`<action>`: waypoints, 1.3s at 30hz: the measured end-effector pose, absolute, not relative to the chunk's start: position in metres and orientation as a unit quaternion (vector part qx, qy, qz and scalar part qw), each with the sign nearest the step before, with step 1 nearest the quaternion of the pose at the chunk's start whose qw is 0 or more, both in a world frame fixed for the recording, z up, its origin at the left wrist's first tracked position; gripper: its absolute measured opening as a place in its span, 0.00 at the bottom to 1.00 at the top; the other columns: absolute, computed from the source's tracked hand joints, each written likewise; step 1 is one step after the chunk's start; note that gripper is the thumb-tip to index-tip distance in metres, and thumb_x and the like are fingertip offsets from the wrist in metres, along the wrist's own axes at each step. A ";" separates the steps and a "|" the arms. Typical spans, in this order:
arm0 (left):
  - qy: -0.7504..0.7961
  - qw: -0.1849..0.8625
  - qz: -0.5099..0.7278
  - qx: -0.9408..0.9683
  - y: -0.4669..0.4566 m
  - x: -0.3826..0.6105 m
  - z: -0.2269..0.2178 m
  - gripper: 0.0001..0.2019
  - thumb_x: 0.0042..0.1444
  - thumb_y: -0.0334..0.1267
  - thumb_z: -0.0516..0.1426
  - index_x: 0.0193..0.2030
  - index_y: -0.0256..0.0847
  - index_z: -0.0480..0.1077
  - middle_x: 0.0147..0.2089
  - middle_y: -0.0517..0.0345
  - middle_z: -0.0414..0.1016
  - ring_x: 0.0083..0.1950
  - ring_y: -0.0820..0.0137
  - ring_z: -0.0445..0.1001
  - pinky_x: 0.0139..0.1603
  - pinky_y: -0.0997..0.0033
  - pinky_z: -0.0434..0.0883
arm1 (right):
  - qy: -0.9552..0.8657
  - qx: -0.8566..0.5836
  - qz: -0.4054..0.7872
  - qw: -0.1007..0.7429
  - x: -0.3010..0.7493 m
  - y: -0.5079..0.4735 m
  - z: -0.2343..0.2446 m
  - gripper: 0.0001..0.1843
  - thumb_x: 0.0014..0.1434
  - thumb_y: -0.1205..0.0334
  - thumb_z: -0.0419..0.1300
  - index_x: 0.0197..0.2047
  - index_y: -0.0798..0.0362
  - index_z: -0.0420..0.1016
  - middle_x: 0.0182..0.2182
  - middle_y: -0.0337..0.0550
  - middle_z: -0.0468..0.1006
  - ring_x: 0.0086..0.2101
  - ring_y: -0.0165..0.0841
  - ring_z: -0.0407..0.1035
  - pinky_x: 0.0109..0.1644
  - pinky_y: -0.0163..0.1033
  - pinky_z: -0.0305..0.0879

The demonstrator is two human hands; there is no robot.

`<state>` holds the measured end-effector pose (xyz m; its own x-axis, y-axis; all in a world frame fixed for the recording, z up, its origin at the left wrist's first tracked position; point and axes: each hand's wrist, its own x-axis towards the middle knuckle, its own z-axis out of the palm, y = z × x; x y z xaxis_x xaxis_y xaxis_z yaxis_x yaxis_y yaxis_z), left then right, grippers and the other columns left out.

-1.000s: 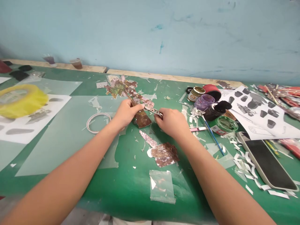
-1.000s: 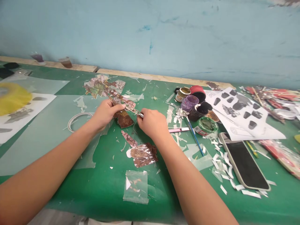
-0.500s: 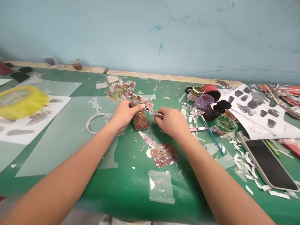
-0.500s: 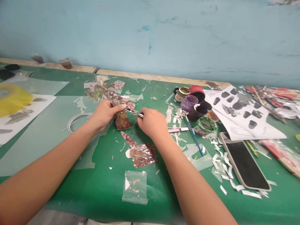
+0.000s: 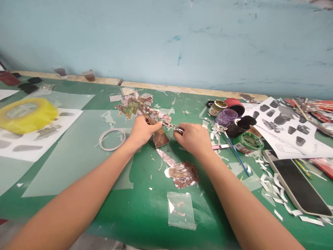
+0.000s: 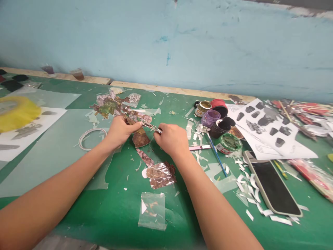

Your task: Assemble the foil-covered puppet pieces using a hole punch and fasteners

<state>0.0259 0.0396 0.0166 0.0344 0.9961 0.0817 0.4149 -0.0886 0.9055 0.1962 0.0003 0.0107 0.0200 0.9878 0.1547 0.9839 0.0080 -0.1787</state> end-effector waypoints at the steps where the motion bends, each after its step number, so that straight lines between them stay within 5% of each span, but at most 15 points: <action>1: 0.573 0.359 0.396 0.621 0.039 0.026 0.017 0.24 0.42 0.37 0.63 0.16 0.43 0.47 0.17 0.66 0.46 0.23 0.77 0.48 0.24 0.72 0.49 | -0.702 -0.702 0.004 0.117 0.196 0.000 0.011 0.14 0.55 0.56 0.50 0.29 0.51 0.75 0.26 0.45 0.78 0.26 0.34 0.67 0.27 0.36 0.44; 13: 0.553 0.408 0.451 0.569 0.047 0.021 0.008 0.20 0.42 0.43 0.66 0.22 0.43 0.56 0.21 0.65 0.57 0.25 0.74 0.59 0.26 0.71 0.57 | -0.670 -0.729 0.038 0.138 0.202 0.000 0.016 0.12 0.57 0.58 0.50 0.31 0.50 0.73 0.27 0.45 0.77 0.27 0.35 0.65 0.28 0.36 0.44; 18: 0.534 0.486 0.435 0.538 0.053 0.018 0.005 0.18 0.41 0.41 0.66 0.24 0.43 0.57 0.22 0.64 0.62 0.27 0.72 0.65 0.29 0.70 0.62 | -0.625 -0.727 0.064 0.278 0.220 0.007 0.011 0.10 0.57 0.57 0.53 0.38 0.51 0.72 0.28 0.43 0.76 0.28 0.35 0.64 0.31 0.35 0.49; 21: 0.522 0.508 0.420 0.541 0.052 0.019 0.007 0.17 0.39 0.39 0.67 0.25 0.42 0.59 0.22 0.64 0.63 0.26 0.71 0.66 0.29 0.70 0.63 | -0.616 -0.709 0.096 0.329 0.224 0.010 0.009 0.08 0.57 0.56 0.53 0.32 0.51 0.69 0.25 0.39 0.71 0.26 0.33 0.61 0.31 0.35 0.50; 26: 0.503 0.535 0.421 0.533 0.045 0.023 0.011 0.15 0.42 0.43 0.67 0.26 0.41 0.65 0.22 0.62 0.67 0.27 0.69 0.70 0.28 0.70 0.64 | -0.584 -0.621 0.249 0.459 0.218 0.012 0.006 0.13 0.56 0.53 0.55 0.25 0.50 0.60 0.19 0.33 0.60 0.23 0.28 0.58 0.29 0.34 0.52; 30: 0.465 0.556 0.431 0.538 0.041 0.026 0.012 0.15 0.41 0.45 0.68 0.31 0.39 0.72 0.30 0.57 0.77 0.34 0.67 0.74 0.35 0.68 0.69 | -0.530 -0.567 0.408 0.481 0.207 0.010 0.005 0.18 0.53 0.46 0.59 0.25 0.51 0.62 0.18 0.32 0.61 0.21 0.26 0.58 0.26 0.34 0.54; 39: 0.430 0.652 0.410 0.470 0.038 0.030 0.016 0.18 0.41 0.34 0.69 0.39 0.37 0.70 0.38 0.52 0.80 0.35 0.67 0.78 0.38 0.65 0.74 | -0.492 -0.524 0.465 0.517 0.196 0.008 0.004 0.14 0.48 0.53 0.64 0.29 0.54 0.69 0.17 0.31 0.63 0.19 0.24 0.58 0.25 0.34 0.55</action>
